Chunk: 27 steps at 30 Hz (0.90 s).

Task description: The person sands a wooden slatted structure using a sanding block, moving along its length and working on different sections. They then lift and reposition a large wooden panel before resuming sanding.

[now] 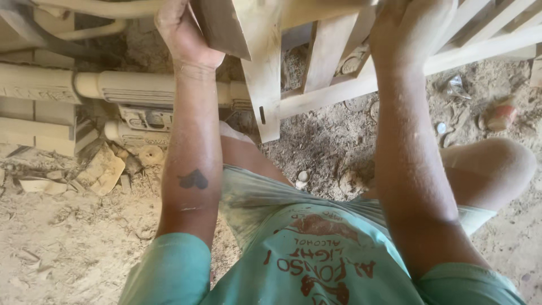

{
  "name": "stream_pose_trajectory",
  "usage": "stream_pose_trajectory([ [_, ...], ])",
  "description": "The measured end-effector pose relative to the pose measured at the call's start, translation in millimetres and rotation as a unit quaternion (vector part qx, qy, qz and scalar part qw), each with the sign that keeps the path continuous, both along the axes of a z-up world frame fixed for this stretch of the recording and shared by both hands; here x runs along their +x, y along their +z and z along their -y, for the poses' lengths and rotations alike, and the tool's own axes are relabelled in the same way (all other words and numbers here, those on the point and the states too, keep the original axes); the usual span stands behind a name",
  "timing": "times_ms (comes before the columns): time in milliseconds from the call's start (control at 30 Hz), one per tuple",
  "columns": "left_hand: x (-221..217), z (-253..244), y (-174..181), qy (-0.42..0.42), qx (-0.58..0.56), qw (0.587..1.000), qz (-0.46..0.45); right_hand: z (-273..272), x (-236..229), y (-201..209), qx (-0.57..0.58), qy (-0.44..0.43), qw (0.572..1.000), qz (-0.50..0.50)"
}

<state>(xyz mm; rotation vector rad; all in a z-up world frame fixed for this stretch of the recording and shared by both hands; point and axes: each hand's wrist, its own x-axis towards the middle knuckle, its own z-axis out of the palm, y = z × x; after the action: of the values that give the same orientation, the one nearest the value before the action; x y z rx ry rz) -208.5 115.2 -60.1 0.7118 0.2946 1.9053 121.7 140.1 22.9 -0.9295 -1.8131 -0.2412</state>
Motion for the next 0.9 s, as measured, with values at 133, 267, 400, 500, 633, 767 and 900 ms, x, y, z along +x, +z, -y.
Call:
stream_pose_trajectory([
  [133, 13.5, -0.2, 17.5, -0.129, 0.050, 0.990, 0.006, -17.2, -7.3, -20.1, -0.033, -0.041, 0.999, -0.001],
  [267, 13.8, 11.7, 16.4, -0.097, -0.008, 0.994, 0.047, -0.6, -51.6, -13.9, -0.018, -0.029, 0.999, 0.007],
  [400, 6.8, 1.8, 11.2, -0.168, 0.076, 0.981, 0.060, 29.6, -95.8, 11.7, -0.142, -0.026, 0.990, 0.007],
  [500, 7.7, 3.9, 0.6, -0.158, 0.044, 0.983, 0.088, 53.0, -118.7, 12.4, -0.178, -0.058, 0.981, 0.042],
  [633, -0.3, 1.1, -0.5, -0.210, 0.039, 0.973, 0.086, 64.7, -134.0, 3.4, -0.104, -0.038, 0.987, 0.120],
  [767, 0.3, -4.3, -0.6, -0.273, 0.080, 0.951, 0.120, 74.5, -132.9, -2.5, -0.091, 0.007, 0.986, 0.139],
  [900, 2.5, -9.3, -5.2, -0.290, 0.144, 0.939, 0.116, 74.4, -123.1, 11.5, -0.099, 0.049, 0.979, 0.170],
])
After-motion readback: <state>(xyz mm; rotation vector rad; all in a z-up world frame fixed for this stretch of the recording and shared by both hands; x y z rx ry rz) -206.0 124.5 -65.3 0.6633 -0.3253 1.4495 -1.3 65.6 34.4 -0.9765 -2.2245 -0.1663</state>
